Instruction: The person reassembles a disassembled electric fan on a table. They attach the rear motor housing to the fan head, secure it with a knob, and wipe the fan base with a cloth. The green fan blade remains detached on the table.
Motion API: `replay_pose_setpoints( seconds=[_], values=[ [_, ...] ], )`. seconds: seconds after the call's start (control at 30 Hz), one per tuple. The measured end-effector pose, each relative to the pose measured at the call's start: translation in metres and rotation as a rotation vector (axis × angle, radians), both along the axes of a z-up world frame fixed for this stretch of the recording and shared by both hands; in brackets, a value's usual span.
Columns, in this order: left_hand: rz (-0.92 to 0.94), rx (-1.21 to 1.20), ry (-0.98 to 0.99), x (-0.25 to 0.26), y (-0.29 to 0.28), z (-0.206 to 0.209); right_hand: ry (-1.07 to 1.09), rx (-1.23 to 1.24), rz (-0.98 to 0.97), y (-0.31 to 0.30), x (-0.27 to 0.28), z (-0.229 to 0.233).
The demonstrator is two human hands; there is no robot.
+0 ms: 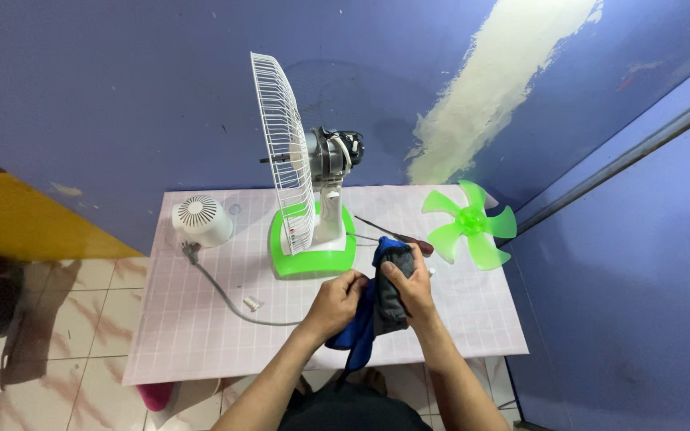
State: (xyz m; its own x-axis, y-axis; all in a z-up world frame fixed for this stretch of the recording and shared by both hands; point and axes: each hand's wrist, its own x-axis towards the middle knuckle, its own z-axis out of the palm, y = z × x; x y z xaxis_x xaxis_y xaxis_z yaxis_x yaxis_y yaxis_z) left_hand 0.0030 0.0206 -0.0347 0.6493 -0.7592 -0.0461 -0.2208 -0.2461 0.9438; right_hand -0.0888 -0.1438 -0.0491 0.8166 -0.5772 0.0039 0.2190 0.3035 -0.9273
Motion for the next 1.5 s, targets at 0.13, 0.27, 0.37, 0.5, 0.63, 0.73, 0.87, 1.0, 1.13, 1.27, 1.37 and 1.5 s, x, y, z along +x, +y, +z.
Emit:
replay_pose_setpoints(
  seconds=[0.13,0.27,0.37,0.5,0.63,0.73,0.87,1.0,1.13,1.27,1.37,1.5],
  values=[
    [0.205,-0.109,-0.022,0.002,-0.008,-0.008,-0.036,0.173,0.025,0.005,-0.001,0.009],
    [0.288,-0.45,0.521,0.008,-0.016,-0.02,-0.069,0.314,-0.002,0.014,0.004,0.013],
    [0.023,-0.602,0.844,0.011,-0.008,-0.023,-0.051,0.301,-0.03,0.019,0.007,0.012],
    [0.025,-0.507,0.302,-0.002,-0.013,-0.015,-0.024,0.365,0.009,0.027,0.0,0.005],
    [0.169,-0.345,0.153,-0.01,-0.018,-0.002,-0.082,0.49,0.046,0.033,-0.001,-0.004],
    [0.17,-0.389,0.402,-0.013,-0.017,0.005,-0.098,0.382,-0.063,0.029,0.0,-0.006],
    [0.106,-0.427,0.744,-0.016,-0.01,0.014,-0.181,0.305,-0.112,0.022,0.001,0.001],
    [0.119,-0.347,0.491,-0.024,-0.013,0.021,-0.143,0.19,-0.142,0.024,0.002,0.009],
    [0.22,-0.452,0.418,-0.02,-0.018,0.024,-0.192,0.268,-0.028,0.022,-0.003,0.015],
    [0.31,-0.515,0.589,-0.009,-0.015,0.021,-0.196,0.462,0.005,0.008,-0.008,0.02],
    [0.321,-0.521,0.561,-0.006,-0.014,0.017,-0.318,0.49,0.023,-0.003,-0.008,0.026],
    [0.321,-0.527,0.246,-0.008,-0.011,0.019,-0.209,0.532,0.08,-0.011,-0.017,0.036]
  ],
)
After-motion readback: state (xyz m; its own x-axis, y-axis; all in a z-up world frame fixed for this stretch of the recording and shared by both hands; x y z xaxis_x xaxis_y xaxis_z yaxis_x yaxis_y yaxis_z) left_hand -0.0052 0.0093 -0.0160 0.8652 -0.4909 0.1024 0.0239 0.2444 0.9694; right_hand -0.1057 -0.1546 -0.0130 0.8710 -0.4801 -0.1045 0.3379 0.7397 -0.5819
